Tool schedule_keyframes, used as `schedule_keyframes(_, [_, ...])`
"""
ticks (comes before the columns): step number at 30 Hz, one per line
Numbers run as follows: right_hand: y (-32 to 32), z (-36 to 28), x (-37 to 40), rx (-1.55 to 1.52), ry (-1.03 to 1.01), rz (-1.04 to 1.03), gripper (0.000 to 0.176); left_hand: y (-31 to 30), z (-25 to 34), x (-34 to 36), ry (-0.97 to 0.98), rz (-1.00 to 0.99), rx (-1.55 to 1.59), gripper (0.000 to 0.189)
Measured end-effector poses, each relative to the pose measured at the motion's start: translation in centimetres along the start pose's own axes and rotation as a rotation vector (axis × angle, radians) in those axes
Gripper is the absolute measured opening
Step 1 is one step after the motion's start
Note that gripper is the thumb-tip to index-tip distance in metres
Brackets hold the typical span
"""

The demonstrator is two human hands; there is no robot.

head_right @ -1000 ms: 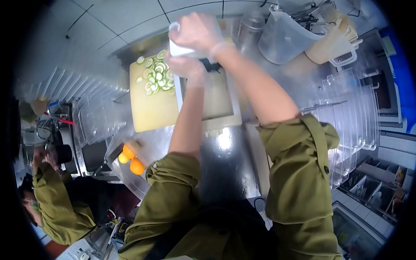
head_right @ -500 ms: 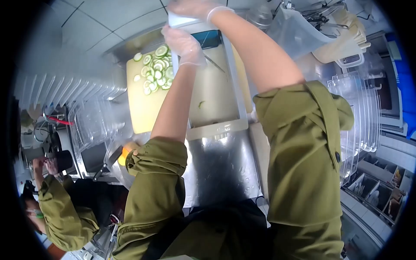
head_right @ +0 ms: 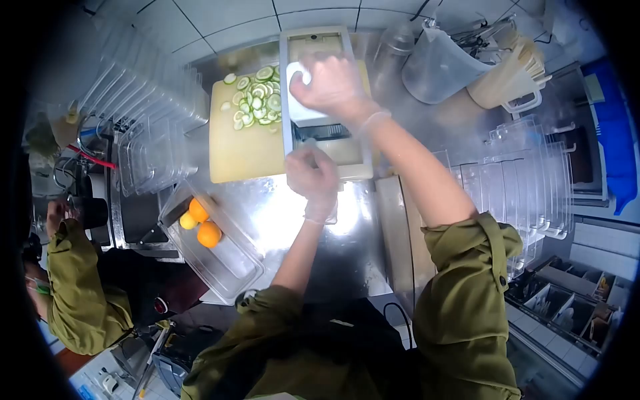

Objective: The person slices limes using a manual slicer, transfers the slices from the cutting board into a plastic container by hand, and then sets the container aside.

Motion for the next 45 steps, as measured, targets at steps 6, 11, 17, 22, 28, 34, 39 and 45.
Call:
schedule_keyframes(6, [0.8,0.8,-0.7,-0.009,0.088,-0.103,0.035,2.9,-0.7,-3.8,-0.360,-0.274,0.000,0.041])
schedule_keyframes(11, [4.1,4.6,-7.0,0.041,0.121,-0.211,0.044,9.6,-3.0,-9.6,-0.402,-0.252,-0.117,0.047])
schedule_keyframes(17, [7.4,7.9,-14.2,0.131,-0.014,-0.069,0.037,15.0,-4.6,-15.4,-0.267,-0.252,-0.265,0.046])
schedule_keyframes(22, [7.5,7.8,-15.2,0.173,-0.025,-0.143,0.034,15.7,-4.6,-15.7,-0.306,-0.341,-0.200,0.050])
schedule_keyframes(28, [5.1,6.0,-11.0,0.149,0.048,-0.083,0.045,11.4,-2.7,-13.5,-0.253,-0.489,0.053,0.039])
schedule_keyframes(34, [1.0,0.7,-0.6,-0.008,0.079,-0.115,0.034,2.9,-1.8,-5.5,-0.346,-0.544,-0.078,0.043])
schedule_keyframes(39, [-0.6,-1.1,1.9,-0.022,0.037,-0.035,0.031,0.9,-1.7,-4.1,-0.328,-0.649,-0.220,0.048])
schedule_keyframes(45, [1.6,1.8,-0.6,-0.142,0.152,-0.178,0.037,4.1,-2.1,-7.8,-0.236,-0.840,-0.373,0.048])
Point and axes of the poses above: each hand's wrist, its own x-axis away from the middle knuckle, its own y-axis out of the palm, z = x × y, the point moved 9 cm from there along -x, towards the middle knuckle, and after that the axes turned 3 degrees about z, right-handed, at the moved point
